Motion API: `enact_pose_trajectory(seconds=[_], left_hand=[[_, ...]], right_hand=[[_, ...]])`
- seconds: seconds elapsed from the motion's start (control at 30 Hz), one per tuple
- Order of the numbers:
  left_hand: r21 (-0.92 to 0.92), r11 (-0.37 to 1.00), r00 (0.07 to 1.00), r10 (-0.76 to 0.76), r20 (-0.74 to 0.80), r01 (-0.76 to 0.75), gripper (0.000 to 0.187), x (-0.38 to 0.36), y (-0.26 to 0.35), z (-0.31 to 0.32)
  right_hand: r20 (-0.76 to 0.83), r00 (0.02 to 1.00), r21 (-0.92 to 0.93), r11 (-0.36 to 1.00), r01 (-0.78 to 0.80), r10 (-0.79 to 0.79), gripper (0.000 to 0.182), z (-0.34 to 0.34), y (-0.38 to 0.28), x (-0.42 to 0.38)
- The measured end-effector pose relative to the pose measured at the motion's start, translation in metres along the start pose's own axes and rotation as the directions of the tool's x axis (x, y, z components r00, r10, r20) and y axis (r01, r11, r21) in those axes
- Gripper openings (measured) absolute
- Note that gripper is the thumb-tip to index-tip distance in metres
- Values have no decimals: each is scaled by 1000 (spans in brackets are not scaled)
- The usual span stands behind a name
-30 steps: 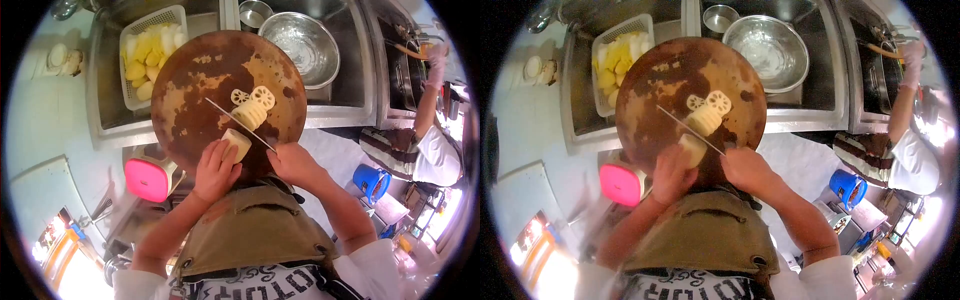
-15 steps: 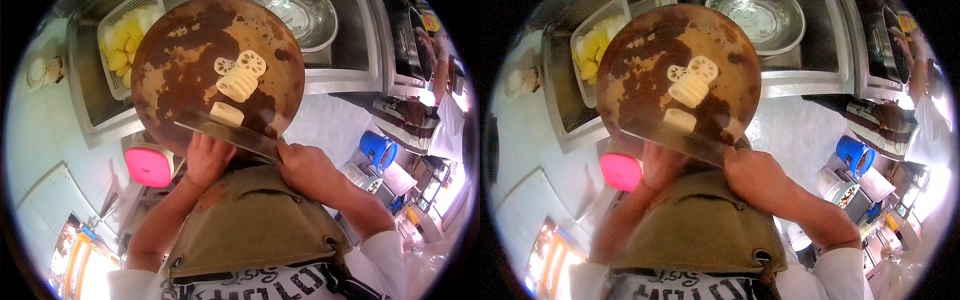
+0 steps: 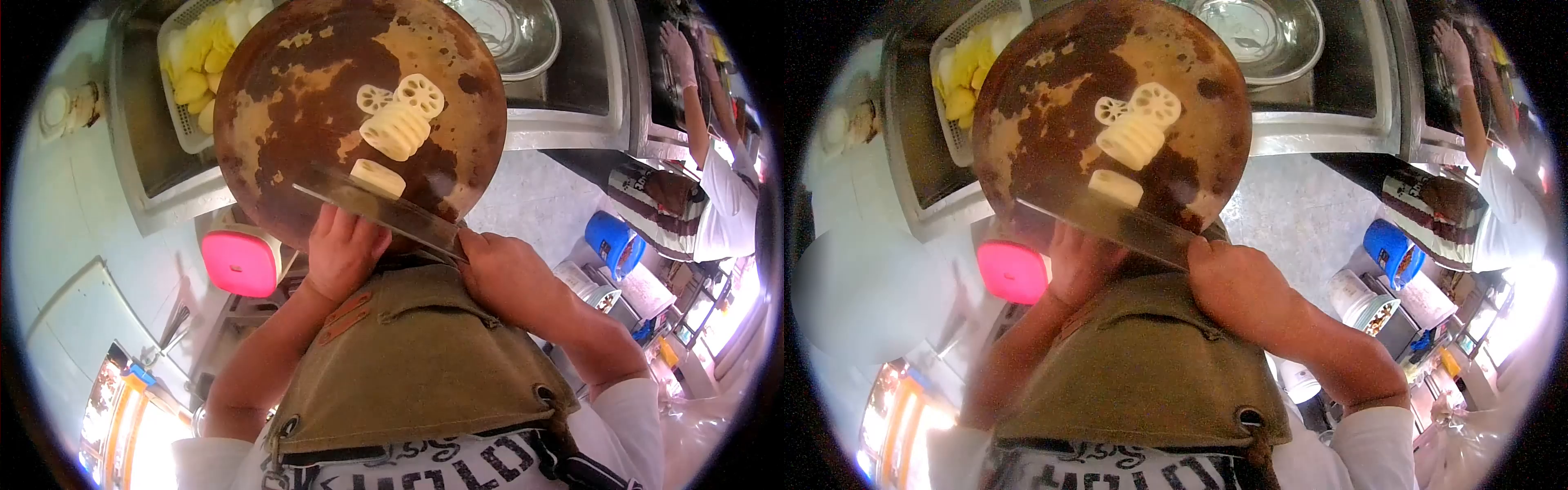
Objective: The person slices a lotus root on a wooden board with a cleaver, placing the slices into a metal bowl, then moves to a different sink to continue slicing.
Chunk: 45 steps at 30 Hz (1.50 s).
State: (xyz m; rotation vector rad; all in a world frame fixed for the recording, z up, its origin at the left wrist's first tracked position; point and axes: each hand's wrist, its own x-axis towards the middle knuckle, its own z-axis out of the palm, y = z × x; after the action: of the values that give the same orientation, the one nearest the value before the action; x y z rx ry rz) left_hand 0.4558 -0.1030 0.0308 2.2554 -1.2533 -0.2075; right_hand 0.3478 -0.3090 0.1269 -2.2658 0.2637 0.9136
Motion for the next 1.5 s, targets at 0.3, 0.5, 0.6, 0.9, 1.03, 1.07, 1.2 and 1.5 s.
enact_pose_trajectory(seconds=[0.3, 0.5, 0.6, 0.9, 1.03, 1.07, 1.2, 1.5], left_hand=[[-5, 1000, 999, -28, -19, 28, 43, -2, 1, 3], [-7, 994, 994, -106, 21, 106, 41, -8, -1, 9], [-62, 990, 991, -129, -24, 128, 41, -6, 1, 5], [-29, 993, 991, -113, -71, 112, 44, -10, 5, 11], [19, 997, 990, -68, -126, 71, 47, -3, 2, 18], [28, 996, 989, -81, -121, 85, 48, -9, 5, 19], [32, 994, 984, -102, -144, 108, 50, -7, 9, 19], [46, 989, 953, -125, -277, 143, 55, -2, 17, 27]], right_hand=[[97, 993, -14, 997, -70, 71, 19, -2, -1, 10], [137, 987, 13, 996, -85, 83, 19, -5, -3, 21], [151, 986, -27, 998, -63, 66, 19, -2, -3, 34], [36, 997, -62, 996, 64, -62, 18, 12, 6, 51], [-10, 996, -37, 995, 91, -91, 22, 14, 8, 73], [-21, 998, 1, 998, 64, -64, 23, 15, 10, 73], [-81, 997, 118, 993, 7, 2, 29, 2, 20, 81], [-93, 977, 232, 958, -168, 193, 37, -86, 50, 103]])
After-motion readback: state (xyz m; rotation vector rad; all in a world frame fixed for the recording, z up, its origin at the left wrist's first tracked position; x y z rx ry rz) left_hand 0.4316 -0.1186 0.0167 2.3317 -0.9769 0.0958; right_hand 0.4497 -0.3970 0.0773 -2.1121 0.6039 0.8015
